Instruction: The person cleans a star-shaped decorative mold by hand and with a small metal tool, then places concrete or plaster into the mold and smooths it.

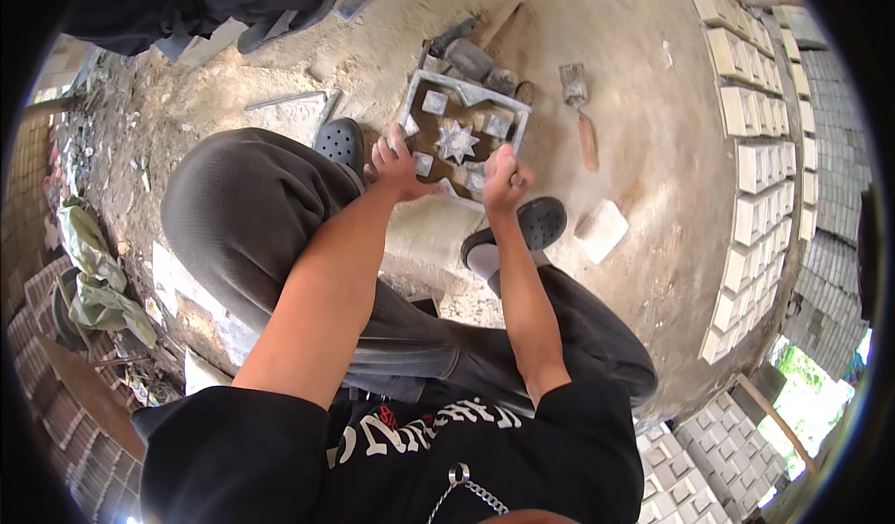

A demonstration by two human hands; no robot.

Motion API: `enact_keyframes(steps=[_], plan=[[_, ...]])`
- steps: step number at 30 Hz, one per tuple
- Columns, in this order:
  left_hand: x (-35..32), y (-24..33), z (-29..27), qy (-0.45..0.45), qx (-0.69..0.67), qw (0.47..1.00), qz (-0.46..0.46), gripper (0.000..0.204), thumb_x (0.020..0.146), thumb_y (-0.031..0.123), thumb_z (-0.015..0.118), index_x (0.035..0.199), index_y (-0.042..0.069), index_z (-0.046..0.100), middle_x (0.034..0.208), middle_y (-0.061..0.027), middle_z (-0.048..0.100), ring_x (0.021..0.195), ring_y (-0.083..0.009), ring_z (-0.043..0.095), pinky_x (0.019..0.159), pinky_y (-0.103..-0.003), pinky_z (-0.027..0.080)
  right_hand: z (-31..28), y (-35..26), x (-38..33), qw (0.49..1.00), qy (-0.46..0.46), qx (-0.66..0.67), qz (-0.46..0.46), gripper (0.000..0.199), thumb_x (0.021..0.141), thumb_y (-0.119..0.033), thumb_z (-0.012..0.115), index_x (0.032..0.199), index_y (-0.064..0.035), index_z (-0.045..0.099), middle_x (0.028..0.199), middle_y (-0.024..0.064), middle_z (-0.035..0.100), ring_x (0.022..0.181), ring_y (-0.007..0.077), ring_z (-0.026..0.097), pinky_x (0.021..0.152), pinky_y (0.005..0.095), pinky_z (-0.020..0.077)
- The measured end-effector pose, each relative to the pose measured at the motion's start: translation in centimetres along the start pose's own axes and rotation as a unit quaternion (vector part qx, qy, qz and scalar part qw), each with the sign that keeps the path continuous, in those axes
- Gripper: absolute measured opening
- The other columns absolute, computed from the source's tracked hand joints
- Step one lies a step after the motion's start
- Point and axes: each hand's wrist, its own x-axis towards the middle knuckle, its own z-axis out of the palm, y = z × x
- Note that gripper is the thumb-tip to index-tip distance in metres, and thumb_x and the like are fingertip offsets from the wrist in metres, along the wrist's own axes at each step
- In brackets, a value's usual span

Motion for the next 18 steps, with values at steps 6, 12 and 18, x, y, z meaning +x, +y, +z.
enact_keyframes(steps=[6, 12, 18], plan=[[0.4, -0.6, 1.0, 0.028, -0.011, 0.999, 0.024, 0.151, 0.048, 0.07, 0.079, 0.144, 0.009, -0.02, 0.148, -0.0311, 0.002, 0.138, -0.0458, 0.005, 0.101, -0.067, 0.02, -1.4, -2.8, 1.2, 0.993, 0.076, 0.031, 0.088, 0.042, 0.092, -0.016, 0.051, 0.053, -0.0101, 0.035, 0.051, -0.0031, 0.037, 0.044, 0.0073, 0.032, 0.043, 0.0258, 0.0217], [0.3, -0.2, 0.4, 0.012, 0.001, 1.0, 0.005, 0.151, 0.048, 0.07, 0.079, 0.144, 0.009, -0.02, 0.149, -0.0295, 0.002, 0.139, -0.0439, 0.005, 0.102, -0.065, 0.019, 0.3, 0.8, 0.3, 0.986, -0.055, -0.094, -0.13, 0.035, 0.092, -0.008, 0.049, 0.058, -0.0077, 0.043, 0.053, -0.0019, 0.041, 0.045, 0.0074, 0.033, 0.043, 0.0253, 0.0246], [-0.4, -0.2, 0.3, -0.001, 0.009, 1.0, 0.008, 0.153, 0.049, 0.071, 0.078, 0.143, 0.009, -0.025, 0.148, -0.0328, 0.001, 0.139, -0.0467, 0.003, 0.107, -0.06, 0.016, -1.5, -1.7, -0.5, 0.998, 0.009, -0.058, -0.014, 0.037, 0.094, -0.012, 0.045, 0.057, -0.0042, 0.04, 0.053, 0.0002, 0.041, 0.047, 0.008, 0.036, 0.044, 0.0259, 0.0243]])
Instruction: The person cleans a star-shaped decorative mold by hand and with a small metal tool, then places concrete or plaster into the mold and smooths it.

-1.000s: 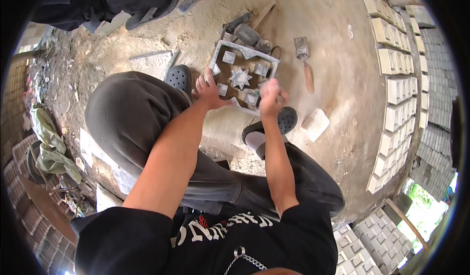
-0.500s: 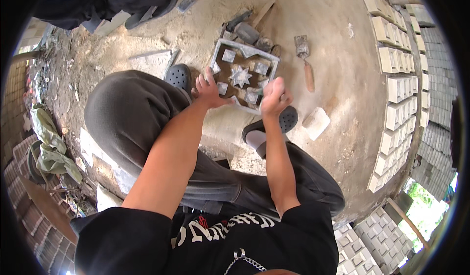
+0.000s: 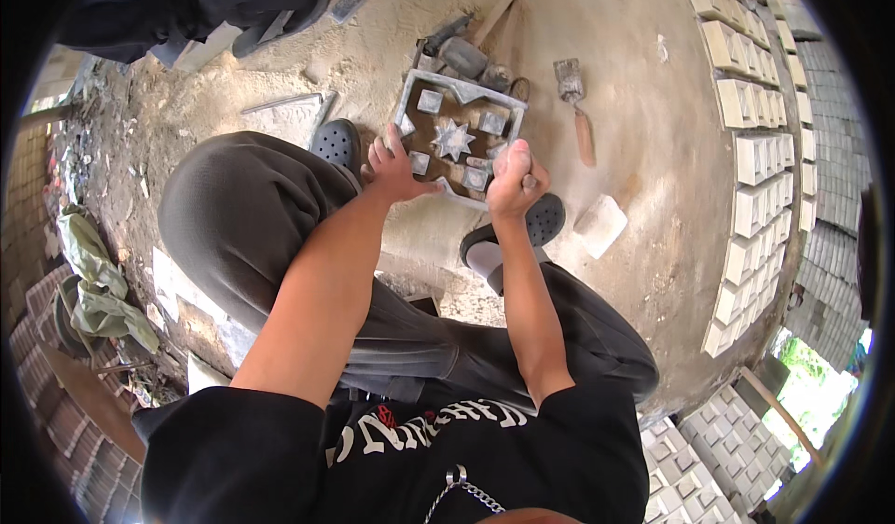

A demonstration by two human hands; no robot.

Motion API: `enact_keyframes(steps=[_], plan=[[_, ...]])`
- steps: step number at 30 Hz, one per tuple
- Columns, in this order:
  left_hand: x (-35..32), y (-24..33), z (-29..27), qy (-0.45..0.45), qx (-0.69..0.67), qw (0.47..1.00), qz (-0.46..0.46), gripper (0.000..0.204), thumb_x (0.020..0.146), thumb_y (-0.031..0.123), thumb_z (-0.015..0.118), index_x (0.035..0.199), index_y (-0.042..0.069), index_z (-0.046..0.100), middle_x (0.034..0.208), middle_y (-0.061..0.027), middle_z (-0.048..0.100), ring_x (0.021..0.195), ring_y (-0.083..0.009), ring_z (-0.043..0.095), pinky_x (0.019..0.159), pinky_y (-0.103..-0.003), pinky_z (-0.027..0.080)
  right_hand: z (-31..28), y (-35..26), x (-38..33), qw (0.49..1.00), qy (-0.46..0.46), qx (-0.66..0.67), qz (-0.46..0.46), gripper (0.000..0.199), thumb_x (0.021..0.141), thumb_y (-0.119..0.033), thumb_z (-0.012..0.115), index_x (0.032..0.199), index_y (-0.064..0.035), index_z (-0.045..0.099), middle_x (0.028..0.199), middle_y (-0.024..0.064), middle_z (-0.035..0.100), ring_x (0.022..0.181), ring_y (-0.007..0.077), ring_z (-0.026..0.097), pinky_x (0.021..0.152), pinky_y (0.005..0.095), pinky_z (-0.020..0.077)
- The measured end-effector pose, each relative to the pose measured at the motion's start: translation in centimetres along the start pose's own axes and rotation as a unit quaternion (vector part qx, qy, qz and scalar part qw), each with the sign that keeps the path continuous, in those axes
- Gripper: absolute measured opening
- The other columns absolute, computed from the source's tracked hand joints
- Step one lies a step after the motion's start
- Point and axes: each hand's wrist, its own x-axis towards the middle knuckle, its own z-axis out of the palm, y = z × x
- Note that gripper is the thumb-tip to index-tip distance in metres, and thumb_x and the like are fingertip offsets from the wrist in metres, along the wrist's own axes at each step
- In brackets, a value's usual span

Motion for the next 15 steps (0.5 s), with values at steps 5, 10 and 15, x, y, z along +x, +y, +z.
enact_keyframes(steps=[5, 10, 15], plan=[[0.5, 0.3, -0.2, -0.014, -0.006, 1.0, -0.018, 0.15, 0.051, 0.069, 0.078, 0.143, 0.012, -0.026, 0.148, -0.0327, -0.001, 0.139, -0.0464, 0.002, 0.105, -0.062, 0.017, 2.3, 1.0, 0.1, 0.98, -0.033, -0.117, -0.161, 0.036, 0.091, -0.01, 0.047, 0.057, -0.0027, 0.04, 0.053, -0.0009, 0.042, 0.047, 0.0096, 0.039, 0.044, 0.03, 0.0277], [0.6, -0.1, 0.1, 0.004, -0.009, 1.0, 0.006, 0.152, 0.05, 0.071, 0.078, 0.142, 0.01, -0.027, 0.147, -0.0342, 0.0, 0.139, -0.0475, 0.002, 0.105, -0.063, 0.015, 1.4, 1.8, 0.3, 0.997, 0.009, 0.065, -0.035, 0.035, 0.09, -0.008, 0.048, 0.057, -0.0008, 0.039, 0.05, 0.0015, 0.039, 0.045, 0.0091, 0.036, 0.042, 0.0295, 0.025], [0.6, -0.2, 0.2, 0.007, -0.018, 1.0, 0.011, 0.153, 0.049, 0.072, 0.077, 0.142, 0.009, -0.027, 0.146, -0.0374, 0.0, 0.138, -0.0495, 0.001, 0.107, -0.062, 0.014, 0.7, 1.6, 0.3, 0.998, 0.051, -0.015, 0.015, 0.037, 0.09, -0.01, 0.048, 0.056, -0.0003, 0.041, 0.048, 0.0005, 0.038, 0.045, 0.0085, 0.037, 0.043, 0.0294, 0.0262]])
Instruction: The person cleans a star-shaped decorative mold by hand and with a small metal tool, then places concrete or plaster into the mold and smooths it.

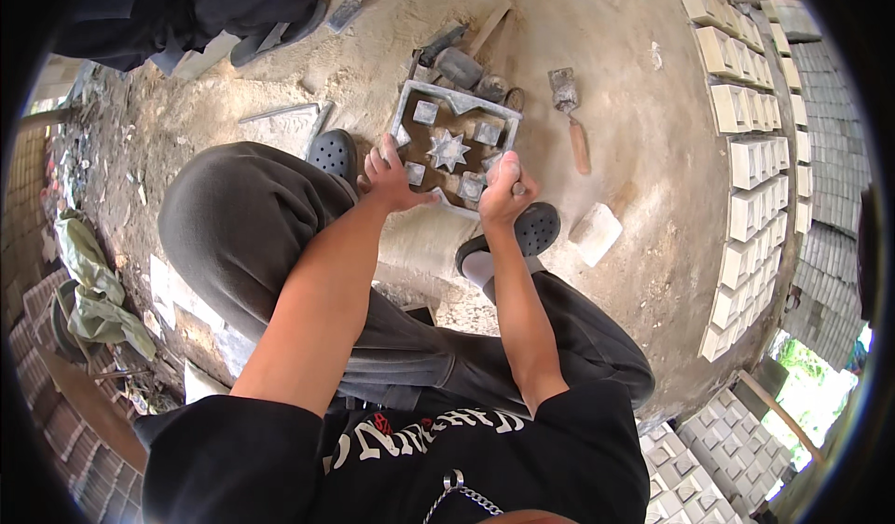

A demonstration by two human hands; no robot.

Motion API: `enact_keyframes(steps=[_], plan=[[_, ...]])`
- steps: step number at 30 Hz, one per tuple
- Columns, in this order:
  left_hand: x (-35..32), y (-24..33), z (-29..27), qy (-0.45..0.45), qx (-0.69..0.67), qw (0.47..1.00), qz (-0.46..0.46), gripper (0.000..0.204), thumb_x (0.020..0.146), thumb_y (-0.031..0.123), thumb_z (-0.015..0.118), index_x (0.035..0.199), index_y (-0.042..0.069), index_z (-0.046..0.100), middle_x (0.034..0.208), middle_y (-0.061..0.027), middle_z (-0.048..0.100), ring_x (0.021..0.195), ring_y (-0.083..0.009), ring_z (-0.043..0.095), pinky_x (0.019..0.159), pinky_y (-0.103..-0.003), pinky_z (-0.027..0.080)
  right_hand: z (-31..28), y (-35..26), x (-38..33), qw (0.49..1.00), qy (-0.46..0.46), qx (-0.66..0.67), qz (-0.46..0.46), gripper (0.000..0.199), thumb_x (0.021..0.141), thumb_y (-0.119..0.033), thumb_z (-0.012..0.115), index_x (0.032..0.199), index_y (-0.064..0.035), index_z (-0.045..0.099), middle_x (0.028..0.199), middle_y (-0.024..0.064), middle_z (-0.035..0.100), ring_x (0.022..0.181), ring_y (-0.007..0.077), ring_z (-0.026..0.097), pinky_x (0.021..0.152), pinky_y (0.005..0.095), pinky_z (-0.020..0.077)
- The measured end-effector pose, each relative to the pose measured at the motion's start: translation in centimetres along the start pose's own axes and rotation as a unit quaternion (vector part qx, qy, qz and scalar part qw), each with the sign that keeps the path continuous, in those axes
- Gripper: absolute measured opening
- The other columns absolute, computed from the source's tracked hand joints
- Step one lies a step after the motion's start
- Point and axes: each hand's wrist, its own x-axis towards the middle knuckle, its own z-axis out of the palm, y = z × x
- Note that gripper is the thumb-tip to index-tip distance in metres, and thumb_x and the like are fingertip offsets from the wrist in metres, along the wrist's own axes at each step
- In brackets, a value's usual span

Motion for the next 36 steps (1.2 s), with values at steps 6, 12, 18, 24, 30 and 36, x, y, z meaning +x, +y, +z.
enact_keyframes(steps=[6, 12, 18, 24, 30, 36], plan=[[0.1, 0.3, -0.3, -0.014, 0.019, 1.0, -0.01, 0.154, 0.049, 0.072, 0.077, 0.142, 0.008, -0.027, 0.146, -0.0376, 0.0, 0.138, -0.0496, 0.002, 0.107, -0.061, 0.014, 1.2, 1.9, 0.7, 0.999, 0.017, 0.012, 0.048, 0.041, 0.091, -0.017, 0.053, 0.053, -0.0099, 0.037, 0.051, -0.0023, 0.042, 0.046, 0.0077, 0.038, 0.044, 0.0248, 0.0279], [0.1, 0.2, -0.4, -0.031, 0.01, 0.999, -0.007, 0.153, 0.05, 0.073, 0.077, 0.142, 0.008, -0.026, 0.147, -0.036, 0.0, 0.138, -0.0485, 0.001, 0.107, -0.061, 0.013, -1.1, -3.4, 3.3, 0.956, 0.173, 0.182, 0.151, 0.044, 0.091, -0.02, 0.052, 0.053, -0.0158, 0.029, 0.048, -0.0035, 0.029, 0.04, 0.0085, 0.028, 0.042, 0.0272, 0.0244], [0.0, 0.4, -0.7, -0.031, -0.001, 0.999, -0.012, 0.153, 0.05, 0.071, 0.078, 0.142, 0.009, -0.028, 0.146, -0.0365, -0.002, 0.139, -0.048, -0.002, 0.107, -0.061, 0.013, 0.4, -6.1, 3.6, 0.958, 0.175, 0.16, 0.159, 0.044, 0.09, -0.021, 0.055, 0.053, -0.0135, 0.032, 0.05, -0.0026, 0.033, 0.045, 0.0086, 0.03, 0.046, 0.0266, 0.026], [0.0, 0.2, -0.4, -0.023, 0.0, 1.0, -0.015, 0.153, 0.049, 0.072, 0.077, 0.141, 0.011, -0.029, 0.147, -0.0366, -0.003, 0.139, -0.048, -0.002, 0.106, -0.063, 0.013, 1.8, -1.4, 1.1, 0.984, 0.133, 0.072, 0.089, 0.042, 0.092, -0.022, 0.058, 0.054, -0.0054, 0.047, 0.053, -0.0021, 0.043, 0.051, 0.0064, 0.036, 0.047, 0.0264, 0.0242], [0.3, 0.2, -0.4, -0.034, 0.009, 0.999, -0.028, 0.154, 0.048, 0.073, 0.077, 0.141, 0.011, -0.029, 0.147, -0.0363, -0.002, 0.139, -0.0483, -0.002, 0.105, -0.063, 0.014, 0.8, 0.0, 0.8, 0.996, 0.026, 0.032, 0.074, 0.045, 0.092, -0.017, 0.058, 0.05, -0.0097, 0.042, 0.051, -0.0032, 0.043, 0.046, 0.0065, 0.036, 0.044, 0.0261, 0.026], [0.1, 0.4, -0.6, -0.045, -0.008, 0.999, -0.026, 0.152, 0.051, 0.068, 0.08, 0.142, 0.011, -0.028, 0.147, -0.0347, -0.007, 0.139, -0.0467, -0.004, 0.104, -0.065, 0.016, -0.9, -6.5, 5.9, 0.972, -0.069, 0.219, 0.048, 0.042, 0.093, -0.019, 0.048, 0.055, -0.0089, 0.032, 0.051, -0.0001, 0.034, 0.044, 0.0095, 0.03, 0.041, 0.0256, 0.0219]])
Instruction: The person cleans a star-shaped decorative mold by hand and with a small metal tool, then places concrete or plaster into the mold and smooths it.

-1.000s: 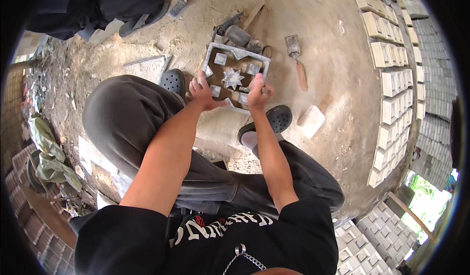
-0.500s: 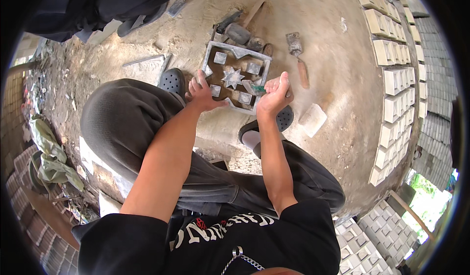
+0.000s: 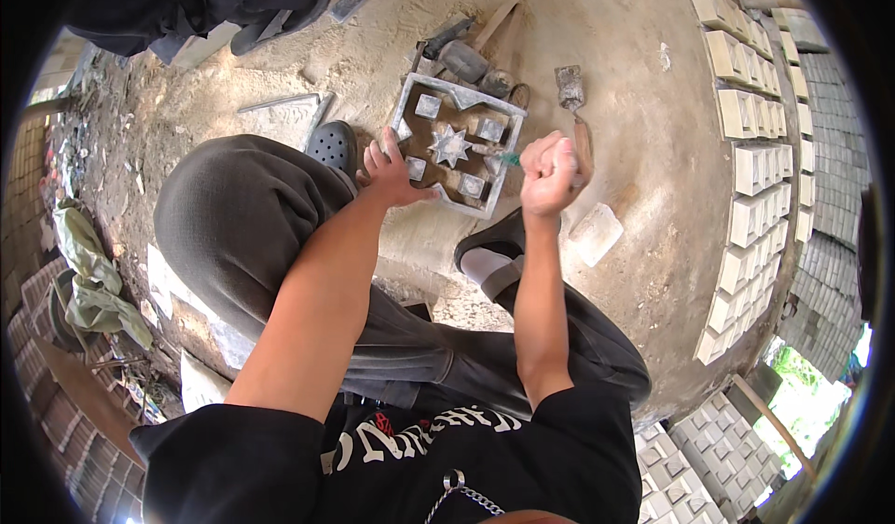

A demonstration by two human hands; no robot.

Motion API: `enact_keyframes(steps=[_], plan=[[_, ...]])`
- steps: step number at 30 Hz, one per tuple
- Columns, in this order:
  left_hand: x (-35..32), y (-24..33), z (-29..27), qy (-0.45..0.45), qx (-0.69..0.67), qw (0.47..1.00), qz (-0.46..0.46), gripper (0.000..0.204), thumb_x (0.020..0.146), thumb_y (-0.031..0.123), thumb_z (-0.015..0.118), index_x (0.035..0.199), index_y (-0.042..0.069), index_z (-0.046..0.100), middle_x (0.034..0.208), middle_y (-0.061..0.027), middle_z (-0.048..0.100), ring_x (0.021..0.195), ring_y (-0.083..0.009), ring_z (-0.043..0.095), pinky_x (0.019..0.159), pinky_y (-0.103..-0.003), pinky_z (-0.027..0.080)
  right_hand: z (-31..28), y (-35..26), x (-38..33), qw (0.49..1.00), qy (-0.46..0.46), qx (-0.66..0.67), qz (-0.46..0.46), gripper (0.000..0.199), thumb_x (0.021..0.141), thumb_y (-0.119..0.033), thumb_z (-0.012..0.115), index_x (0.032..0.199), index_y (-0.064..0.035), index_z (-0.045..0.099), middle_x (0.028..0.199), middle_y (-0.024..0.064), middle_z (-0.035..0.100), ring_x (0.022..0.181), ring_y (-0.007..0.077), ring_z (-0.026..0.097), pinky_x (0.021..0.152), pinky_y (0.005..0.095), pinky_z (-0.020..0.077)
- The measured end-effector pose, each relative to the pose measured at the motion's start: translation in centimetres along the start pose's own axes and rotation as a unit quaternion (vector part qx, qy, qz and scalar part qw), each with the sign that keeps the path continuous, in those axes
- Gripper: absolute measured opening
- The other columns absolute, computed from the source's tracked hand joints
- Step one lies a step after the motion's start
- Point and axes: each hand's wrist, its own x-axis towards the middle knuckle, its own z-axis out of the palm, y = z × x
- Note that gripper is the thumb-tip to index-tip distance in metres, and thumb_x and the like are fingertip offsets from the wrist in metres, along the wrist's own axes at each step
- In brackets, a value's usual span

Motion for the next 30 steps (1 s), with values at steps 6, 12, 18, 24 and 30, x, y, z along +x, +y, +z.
enact_keyframes(steps=[6, 12, 18, 24, 30], plan=[[-0.1, 0.1, -0.1, 0.012, -0.005, 1.0, 0.009, 0.152, 0.05, 0.066, 0.081, 0.142, 0.011, -0.027, 0.147, -0.0338, -0.006, 0.139, -0.0465, -0.004, 0.104, -0.066, 0.016, -1.1, -1.2, 2.7, 0.989, -0.15, 0.015, -0.006, 0.039, 0.093, -0.019, 0.04, 0.057, -0.0084, 0.03, 0.049, 0.0, 0.03, 0.042, 0.0103, 0.026, 0.04, 0.0273, 0.0201], [0.3, -0.3, 0.8, 0.046, -0.006, 0.999, 0.014, 0.152, 0.049, 0.064, 0.082, 0.143, 0.011, -0.025, 0.148, -0.0314, -0.004, 0.139, -0.0455, -0.001, 0.102, -0.069, 0.018, -1.6, 2.6, 2.2, 0.976, -0.194, -0.096, -0.002, 0.042, 0.09, -0.013, 0.047, 0.052, -0.0052, 0.031, 0.048, -0.0018, 0.035, 0.042, 0.0073, 0.03, 0.042, 0.0286, 0.018], [0.8, -1.0, 1.6, 0.056, -0.017, 0.998, 0.031, 0.153, 0.048, 0.066, 0.081, 0.144, 0.011, -0.024, 0.147, -0.0338, -0.003, 0.138, -0.0482, 0.0, 0.101, -0.069, 0.019, -1.2, 1.9, 2.0, 0.992, -0.082, -0.033, 0.093, 0.043, 0.091, -0.014, 0.05, 0.053, -0.0075, 0.033, 0.05, -0.0024, 0.036, 0.043, 0.0064, 0.03, 0.041, 0.0279, 0.0187], [0.4, -0.2, 0.8, 0.044, -0.005, 0.999, 0.008, 0.152, 0.048, 0.065, 0.081, 0.144, 0.012, -0.024, 0.149, -0.0301, -0.003, 0.139, -0.0452, 0.0, 0.103, -0.068, 0.018, -1.4, 5.9, 0.0, 0.995, -0.083, -0.048, 0.025, 0.043, 0.092, -0.013, 0.05, 0.052, -0.0099, 0.033, 0.05, -0.0027, 0.037, 0.042, 0.0067, 0.03, 0.041, 0.0265, 0.0202], [-0.1, 0.0, 0.2, 0.042, -0.005, 0.999, 0.009, 0.151, 0.049, 0.065, 0.081, 0.144, 0.012, -0.024, 0.149, -0.0292, -0.003, 0.14, -0.0445, 0.0, 0.102, -0.069, 0.017, -1.0, 4.5, 2.0, 0.993, -0.009, -0.069, 0.097, 0.044, 0.092, -0.015, 0.051, 0.051, -0.0128, 0.032, 0.049, -0.005, 0.034, 0.042, 0.0058, 0.028, 0.04, 0.0262, 0.0191]])
